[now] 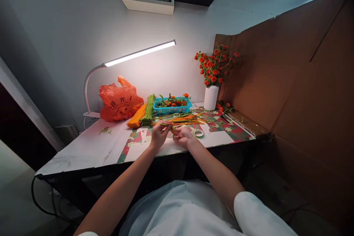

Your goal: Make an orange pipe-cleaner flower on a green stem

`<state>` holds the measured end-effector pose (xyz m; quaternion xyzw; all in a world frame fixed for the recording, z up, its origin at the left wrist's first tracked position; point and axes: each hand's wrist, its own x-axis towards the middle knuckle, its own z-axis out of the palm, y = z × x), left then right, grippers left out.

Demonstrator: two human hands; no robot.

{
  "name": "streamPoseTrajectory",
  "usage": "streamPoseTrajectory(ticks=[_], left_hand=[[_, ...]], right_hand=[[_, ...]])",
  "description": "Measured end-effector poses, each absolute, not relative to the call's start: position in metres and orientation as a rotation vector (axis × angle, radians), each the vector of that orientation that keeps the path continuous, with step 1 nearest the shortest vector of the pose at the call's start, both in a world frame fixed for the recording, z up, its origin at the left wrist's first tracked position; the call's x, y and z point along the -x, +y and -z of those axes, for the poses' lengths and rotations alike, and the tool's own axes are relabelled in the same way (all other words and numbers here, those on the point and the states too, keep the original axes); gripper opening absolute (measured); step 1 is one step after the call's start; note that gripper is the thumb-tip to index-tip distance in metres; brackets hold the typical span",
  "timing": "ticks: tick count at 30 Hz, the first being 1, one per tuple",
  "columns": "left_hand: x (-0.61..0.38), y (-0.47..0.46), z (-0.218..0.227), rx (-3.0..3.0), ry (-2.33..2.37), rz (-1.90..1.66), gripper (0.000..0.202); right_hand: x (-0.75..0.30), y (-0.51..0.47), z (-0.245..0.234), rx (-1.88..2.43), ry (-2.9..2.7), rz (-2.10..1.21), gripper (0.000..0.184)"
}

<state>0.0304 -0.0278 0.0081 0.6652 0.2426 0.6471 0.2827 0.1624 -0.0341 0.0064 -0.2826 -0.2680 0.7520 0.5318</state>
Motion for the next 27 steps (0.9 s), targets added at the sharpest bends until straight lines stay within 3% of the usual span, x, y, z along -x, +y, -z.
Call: streamPoseTrajectory(ticks=[3,8,12,20,27], left_hand=[[-0.029,-0.028,-0.008,-1.634,0.697,-1.71,0.027],[-0.027,-0.024,-0.006,-1.259,0.805,-1.57,0.044],[-0.026,-0.024,-0.005,-1.161,0.814,-1.529,0.046],[-0.029,-0.022,-0.001,-1.242,0.88,-1.569,0.046],[-0.031,-0.021,-0.002,-1.313,0.87,-1.652,0.039]], right_hand=[[-0.157,-0.04,-0.008,0.779,-0.669,-1.578,0.019],[-0.158,-0.06,-0.007,1.04,-1.314,-0.448,0.009],[-0.162,-0.065,-0.011,1.091,-1.672,0.038,0.008],[-0.154,-0.056,-0.013,1.296,-1.925,0.323,0.014],[-0.144,-0.047,-0.009,1.33,-1.665,-0.044,0.007]])
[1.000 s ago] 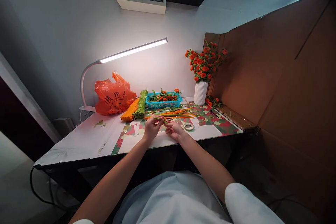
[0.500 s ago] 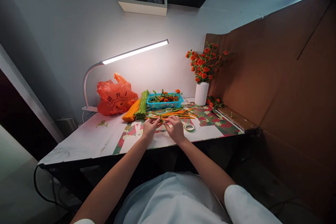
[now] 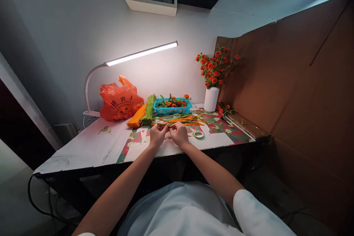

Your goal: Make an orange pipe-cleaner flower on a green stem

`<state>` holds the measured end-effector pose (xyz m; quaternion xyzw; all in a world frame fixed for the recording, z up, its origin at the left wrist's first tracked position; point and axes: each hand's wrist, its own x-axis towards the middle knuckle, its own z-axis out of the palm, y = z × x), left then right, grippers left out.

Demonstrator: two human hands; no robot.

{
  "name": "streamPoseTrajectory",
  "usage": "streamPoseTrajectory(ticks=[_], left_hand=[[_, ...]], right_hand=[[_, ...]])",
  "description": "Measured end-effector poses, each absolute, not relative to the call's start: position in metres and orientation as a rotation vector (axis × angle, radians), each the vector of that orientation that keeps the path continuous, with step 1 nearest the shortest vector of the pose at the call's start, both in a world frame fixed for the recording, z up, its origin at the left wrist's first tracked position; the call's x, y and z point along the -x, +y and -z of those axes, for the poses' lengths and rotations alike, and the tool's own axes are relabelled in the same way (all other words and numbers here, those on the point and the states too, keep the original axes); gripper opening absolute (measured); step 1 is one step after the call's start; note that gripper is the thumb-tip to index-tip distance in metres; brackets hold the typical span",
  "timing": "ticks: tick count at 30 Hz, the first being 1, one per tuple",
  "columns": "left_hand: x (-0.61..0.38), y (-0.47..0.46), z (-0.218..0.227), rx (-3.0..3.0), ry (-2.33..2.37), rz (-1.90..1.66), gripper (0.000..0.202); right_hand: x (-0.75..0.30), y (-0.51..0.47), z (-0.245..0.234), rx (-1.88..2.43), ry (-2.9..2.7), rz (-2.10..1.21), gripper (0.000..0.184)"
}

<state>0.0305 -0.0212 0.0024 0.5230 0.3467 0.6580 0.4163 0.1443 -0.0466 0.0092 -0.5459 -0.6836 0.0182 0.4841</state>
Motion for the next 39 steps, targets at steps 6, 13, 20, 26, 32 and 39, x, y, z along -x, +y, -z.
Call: streamPoseTrajectory(ticks=[6,13,20,26,32,39], left_hand=[[-0.031,-0.021,-0.003,-1.28,0.858,-1.666,0.041],[-0.031,-0.019,-0.001,-1.276,0.857,-1.659,0.041],[-0.031,-0.02,-0.002,-1.41,0.844,-1.757,0.034],[-0.032,-0.037,-0.016,-1.668,0.949,-1.932,0.014],[-0.03,-0.044,-0.019,-1.791,0.89,-1.89,0.01],[-0.029,-0.031,-0.011,-1.419,0.781,-1.595,0.038]], right_hand=[[-0.145,-0.042,-0.006,1.263,-1.665,-0.062,0.008],[-0.145,-0.044,-0.006,1.268,-1.673,-0.051,0.01],[-0.141,-0.047,-0.006,1.255,-1.602,-0.043,0.016],[-0.136,-0.036,-0.014,1.221,-1.367,-0.676,0.029],[-0.168,-0.036,-0.039,1.086,-1.38,-1.203,0.03],[-0.181,-0.037,-0.036,1.13,-1.307,-1.248,0.03]])
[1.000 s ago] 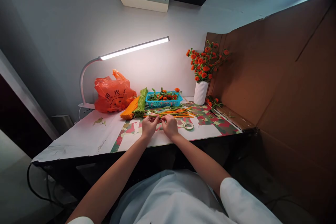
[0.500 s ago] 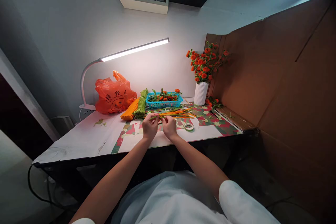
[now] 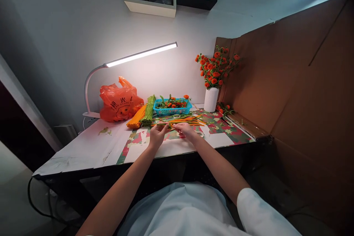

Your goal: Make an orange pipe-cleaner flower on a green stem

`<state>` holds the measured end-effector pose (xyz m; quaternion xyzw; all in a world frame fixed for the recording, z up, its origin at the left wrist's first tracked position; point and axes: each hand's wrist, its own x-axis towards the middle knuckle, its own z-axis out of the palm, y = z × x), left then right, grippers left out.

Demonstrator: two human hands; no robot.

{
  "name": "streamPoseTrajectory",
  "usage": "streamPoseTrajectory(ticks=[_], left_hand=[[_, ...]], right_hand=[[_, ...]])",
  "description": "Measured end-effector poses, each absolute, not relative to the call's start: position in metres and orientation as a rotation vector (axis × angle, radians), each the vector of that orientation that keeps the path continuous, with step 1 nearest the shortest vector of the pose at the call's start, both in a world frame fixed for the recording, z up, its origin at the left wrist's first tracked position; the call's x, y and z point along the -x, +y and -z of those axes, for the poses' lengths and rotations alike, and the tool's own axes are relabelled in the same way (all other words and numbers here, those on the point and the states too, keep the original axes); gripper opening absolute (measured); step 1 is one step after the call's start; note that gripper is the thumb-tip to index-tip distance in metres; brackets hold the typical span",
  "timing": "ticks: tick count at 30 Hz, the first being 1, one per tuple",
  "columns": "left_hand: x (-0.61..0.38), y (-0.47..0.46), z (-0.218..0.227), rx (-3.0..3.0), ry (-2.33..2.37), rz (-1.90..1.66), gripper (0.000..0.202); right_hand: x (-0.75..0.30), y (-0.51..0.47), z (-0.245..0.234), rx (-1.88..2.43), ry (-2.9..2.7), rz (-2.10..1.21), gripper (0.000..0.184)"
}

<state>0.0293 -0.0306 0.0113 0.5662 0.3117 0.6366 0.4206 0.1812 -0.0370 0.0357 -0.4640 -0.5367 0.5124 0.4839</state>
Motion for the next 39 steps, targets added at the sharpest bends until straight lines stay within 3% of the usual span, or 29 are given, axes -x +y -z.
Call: streamPoseTrajectory(ticks=[4,9,17,23,32,39], left_hand=[[-0.028,-0.027,-0.011,-1.255,0.777,-1.385,0.056],[-0.028,-0.031,-0.012,-1.228,0.827,-1.286,0.061],[-0.029,-0.038,-0.017,-1.303,0.717,-1.24,0.046],[-0.026,-0.041,-0.017,-1.29,0.707,-1.228,0.039],[-0.025,-0.037,-0.014,-1.216,0.722,-1.287,0.031],[-0.023,-0.034,-0.011,-1.201,0.755,-1.229,0.037]], right_hand=[[-0.179,-0.033,-0.036,1.033,-1.29,-1.02,0.019],[-0.173,-0.031,-0.032,0.972,-1.46,-1.188,0.019],[-0.167,-0.028,-0.015,0.819,-1.245,-1.434,0.029],[-0.166,-0.028,-0.011,0.807,-1.102,-1.149,0.035],[-0.174,-0.05,-0.015,0.808,-1.422,-0.624,0.024],[-0.181,-0.054,-0.014,0.793,-1.55,-0.507,0.029]])
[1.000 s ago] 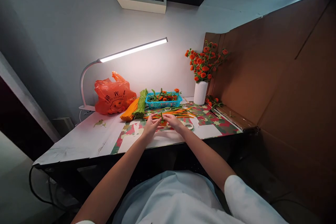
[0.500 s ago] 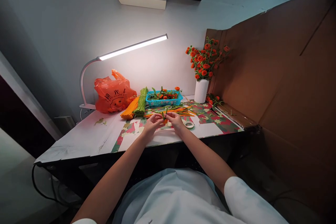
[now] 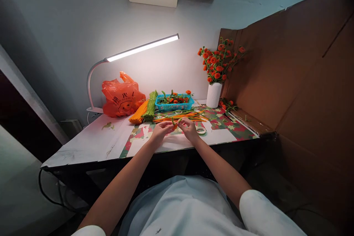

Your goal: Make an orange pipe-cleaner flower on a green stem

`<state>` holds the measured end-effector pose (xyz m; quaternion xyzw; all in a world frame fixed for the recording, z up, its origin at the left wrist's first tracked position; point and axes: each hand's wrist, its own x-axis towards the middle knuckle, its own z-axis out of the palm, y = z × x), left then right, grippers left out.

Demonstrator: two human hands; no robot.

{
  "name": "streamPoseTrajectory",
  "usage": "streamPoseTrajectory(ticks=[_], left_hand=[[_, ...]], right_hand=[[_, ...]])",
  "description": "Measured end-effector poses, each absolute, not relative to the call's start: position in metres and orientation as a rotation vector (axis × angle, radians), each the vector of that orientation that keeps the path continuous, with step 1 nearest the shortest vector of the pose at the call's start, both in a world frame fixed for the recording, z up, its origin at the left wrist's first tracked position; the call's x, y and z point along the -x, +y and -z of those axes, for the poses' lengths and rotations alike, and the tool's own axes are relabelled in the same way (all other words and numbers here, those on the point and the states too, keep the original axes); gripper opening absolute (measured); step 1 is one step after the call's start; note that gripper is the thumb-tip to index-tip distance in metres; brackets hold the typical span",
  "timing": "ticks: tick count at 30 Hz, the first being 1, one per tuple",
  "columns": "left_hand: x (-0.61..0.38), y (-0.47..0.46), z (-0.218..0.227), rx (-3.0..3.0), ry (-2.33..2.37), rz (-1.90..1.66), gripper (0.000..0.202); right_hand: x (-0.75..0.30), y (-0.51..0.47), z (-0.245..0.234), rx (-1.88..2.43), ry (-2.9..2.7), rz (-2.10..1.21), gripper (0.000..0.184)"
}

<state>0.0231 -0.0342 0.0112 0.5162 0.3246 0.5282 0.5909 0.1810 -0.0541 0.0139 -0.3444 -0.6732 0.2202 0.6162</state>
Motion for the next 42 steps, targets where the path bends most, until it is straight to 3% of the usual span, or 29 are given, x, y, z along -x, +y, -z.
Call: streamPoseTrajectory(ticks=[15,19,24,28,33,42], left_hand=[[-0.026,-0.038,-0.014,-1.26,0.8,-1.188,0.042],[-0.026,-0.039,-0.015,-1.282,0.823,-1.219,0.043],[-0.028,-0.038,-0.015,-1.289,0.808,-1.243,0.043],[-0.029,-0.036,-0.014,-1.282,0.839,-1.248,0.042],[-0.028,-0.035,-0.011,-1.278,0.881,-1.255,0.04],[-0.028,-0.034,-0.011,-1.238,0.848,-1.271,0.043]], right_hand=[[-0.19,-0.058,-0.011,0.804,-1.835,-0.346,0.018],[-0.184,-0.06,-0.011,0.862,-1.659,-0.364,0.012],[-0.174,-0.062,-0.01,0.977,-1.379,-0.454,0.018],[-0.173,-0.061,-0.007,0.918,-1.549,-0.31,0.012],[-0.172,-0.059,-0.004,0.968,-1.753,-0.084,0.023],[-0.172,-0.055,-0.001,1.04,-1.794,-0.004,0.021]])
